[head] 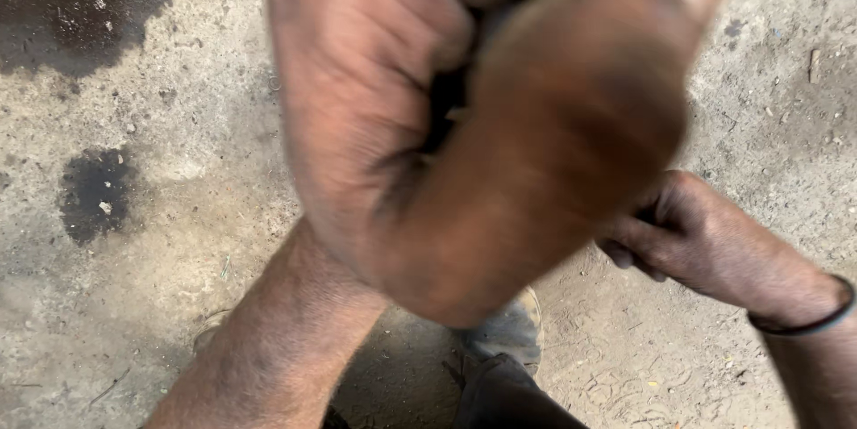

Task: The person uses a wrench to tighten bolts on a mechanical part, likely a starter motor, while sitting on the floor. They manipulate the part and tools to secure components together.

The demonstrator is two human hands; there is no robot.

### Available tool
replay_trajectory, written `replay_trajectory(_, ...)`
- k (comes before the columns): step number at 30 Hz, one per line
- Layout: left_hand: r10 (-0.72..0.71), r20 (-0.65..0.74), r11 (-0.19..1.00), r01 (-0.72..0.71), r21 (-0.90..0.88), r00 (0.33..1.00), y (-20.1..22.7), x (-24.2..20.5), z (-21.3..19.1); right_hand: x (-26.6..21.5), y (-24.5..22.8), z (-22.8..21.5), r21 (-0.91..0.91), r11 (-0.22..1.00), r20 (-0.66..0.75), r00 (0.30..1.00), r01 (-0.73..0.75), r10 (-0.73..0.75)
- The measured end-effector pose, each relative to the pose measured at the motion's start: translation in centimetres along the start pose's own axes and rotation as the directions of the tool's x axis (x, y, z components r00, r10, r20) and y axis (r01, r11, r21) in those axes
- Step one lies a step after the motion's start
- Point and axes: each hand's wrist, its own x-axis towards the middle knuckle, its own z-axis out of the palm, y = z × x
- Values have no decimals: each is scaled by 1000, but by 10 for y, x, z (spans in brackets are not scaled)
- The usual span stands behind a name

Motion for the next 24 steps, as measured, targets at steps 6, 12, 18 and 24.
replay_trajectory(6,1,96,1000,-3,16,995,-6,14,8,-9,-1,7,-174,983,-46,997,60,-69)
replay_trajectory(12,-5,189,1000,3,13,982,-14,19,34,-27,5,17,-479,763,-212,786,435,-581)
replay_trajectory(18,4,208,1000,-4,2,978,-14,19,32,-21,10,3,-421,842,-136,894,337,-426)
replay_trajectory(24,-27,192,996,43,-79,981,-20,16,11,-23,-16,-14,-424,867,-45,950,263,-310)
